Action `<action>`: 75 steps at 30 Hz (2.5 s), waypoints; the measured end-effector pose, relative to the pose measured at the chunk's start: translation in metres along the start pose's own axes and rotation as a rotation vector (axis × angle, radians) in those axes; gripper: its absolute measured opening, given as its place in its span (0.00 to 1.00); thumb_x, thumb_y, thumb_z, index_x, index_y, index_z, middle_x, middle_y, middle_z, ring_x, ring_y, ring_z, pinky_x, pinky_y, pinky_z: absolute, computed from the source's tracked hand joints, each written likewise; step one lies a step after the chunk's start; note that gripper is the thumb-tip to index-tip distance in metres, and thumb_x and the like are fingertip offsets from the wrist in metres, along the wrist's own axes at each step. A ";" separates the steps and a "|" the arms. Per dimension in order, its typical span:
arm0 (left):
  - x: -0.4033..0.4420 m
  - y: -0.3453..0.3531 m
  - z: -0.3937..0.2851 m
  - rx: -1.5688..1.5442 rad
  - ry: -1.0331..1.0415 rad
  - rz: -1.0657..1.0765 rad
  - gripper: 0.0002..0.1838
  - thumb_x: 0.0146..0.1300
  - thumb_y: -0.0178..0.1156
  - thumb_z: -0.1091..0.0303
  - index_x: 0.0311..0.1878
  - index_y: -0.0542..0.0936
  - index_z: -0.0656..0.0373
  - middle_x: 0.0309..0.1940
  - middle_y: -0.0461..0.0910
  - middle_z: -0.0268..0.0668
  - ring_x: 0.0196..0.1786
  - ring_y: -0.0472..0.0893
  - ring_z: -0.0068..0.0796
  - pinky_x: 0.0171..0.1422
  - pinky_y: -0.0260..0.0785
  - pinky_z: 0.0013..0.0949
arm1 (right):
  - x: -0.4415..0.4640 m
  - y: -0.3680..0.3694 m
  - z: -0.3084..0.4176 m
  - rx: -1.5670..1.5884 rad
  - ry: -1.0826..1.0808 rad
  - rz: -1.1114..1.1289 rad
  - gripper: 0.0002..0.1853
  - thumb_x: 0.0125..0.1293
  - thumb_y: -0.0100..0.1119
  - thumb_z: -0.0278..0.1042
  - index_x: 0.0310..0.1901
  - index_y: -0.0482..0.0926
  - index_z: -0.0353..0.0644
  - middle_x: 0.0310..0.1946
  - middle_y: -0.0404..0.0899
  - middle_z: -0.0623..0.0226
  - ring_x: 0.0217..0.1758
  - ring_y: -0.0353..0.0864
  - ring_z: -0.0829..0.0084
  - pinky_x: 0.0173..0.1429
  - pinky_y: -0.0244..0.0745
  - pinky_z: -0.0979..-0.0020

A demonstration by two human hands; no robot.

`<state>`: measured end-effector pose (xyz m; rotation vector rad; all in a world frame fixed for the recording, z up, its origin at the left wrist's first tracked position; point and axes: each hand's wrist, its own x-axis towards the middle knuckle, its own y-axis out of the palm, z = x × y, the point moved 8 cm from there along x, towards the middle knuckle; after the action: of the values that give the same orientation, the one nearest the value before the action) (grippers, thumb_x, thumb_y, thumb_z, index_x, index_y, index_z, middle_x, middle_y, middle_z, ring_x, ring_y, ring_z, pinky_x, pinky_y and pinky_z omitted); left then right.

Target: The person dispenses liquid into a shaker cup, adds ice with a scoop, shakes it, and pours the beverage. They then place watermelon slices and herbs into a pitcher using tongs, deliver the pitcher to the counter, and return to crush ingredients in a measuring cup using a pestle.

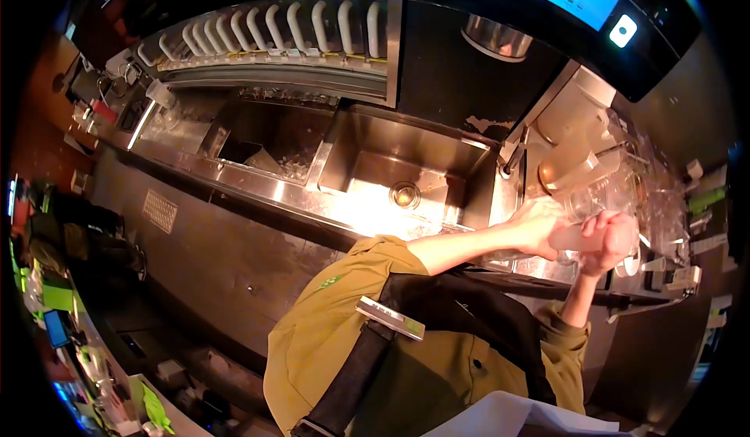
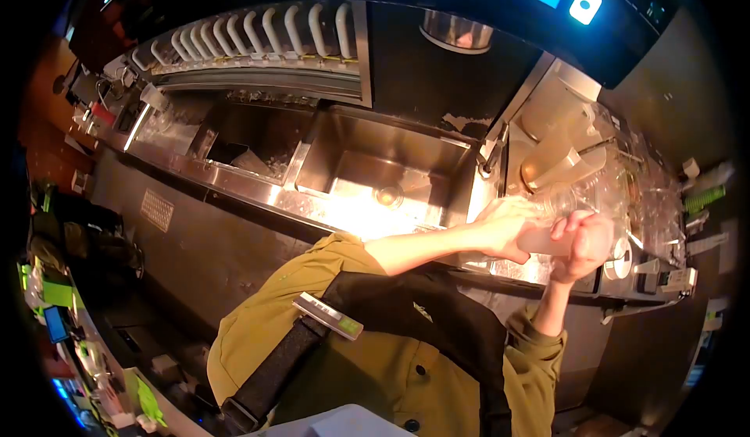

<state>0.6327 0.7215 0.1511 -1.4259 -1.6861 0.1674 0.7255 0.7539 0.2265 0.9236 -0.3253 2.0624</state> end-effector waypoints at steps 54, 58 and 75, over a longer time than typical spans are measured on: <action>0.001 0.023 0.015 -0.048 -0.009 -0.205 0.23 0.18 0.68 0.53 0.21 0.79 0.57 0.25 0.77 0.34 0.36 0.75 0.33 0.47 0.65 0.31 | -0.009 -0.012 -0.031 0.097 0.318 0.031 0.09 0.60 0.47 0.39 0.30 0.63 0.44 0.22 0.64 0.70 0.23 0.64 0.76 0.34 0.65 0.72; 0.001 0.011 0.008 -0.048 0.047 -0.154 0.21 0.18 0.68 0.54 0.21 0.80 0.56 0.22 0.77 0.36 0.33 0.77 0.36 0.44 0.68 0.34 | 0.022 -0.027 0.016 0.074 0.192 0.040 0.10 0.59 0.50 0.37 0.36 0.65 0.42 0.23 0.65 0.66 0.22 0.64 0.76 0.31 0.67 0.74; 0.012 0.008 -0.007 -0.235 0.213 0.349 0.28 0.30 0.70 0.63 0.41 0.77 0.55 0.44 0.77 0.35 0.48 0.75 0.38 0.53 0.66 0.38 | 0.004 0.004 0.053 0.171 0.143 -0.029 0.13 0.52 0.63 0.36 0.31 0.70 0.38 0.26 0.74 0.67 0.25 0.73 0.77 0.32 0.69 0.77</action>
<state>0.6442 0.7314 0.1565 -1.8402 -1.3073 0.0077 0.7477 0.7262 0.2666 0.8696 -0.0602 2.1405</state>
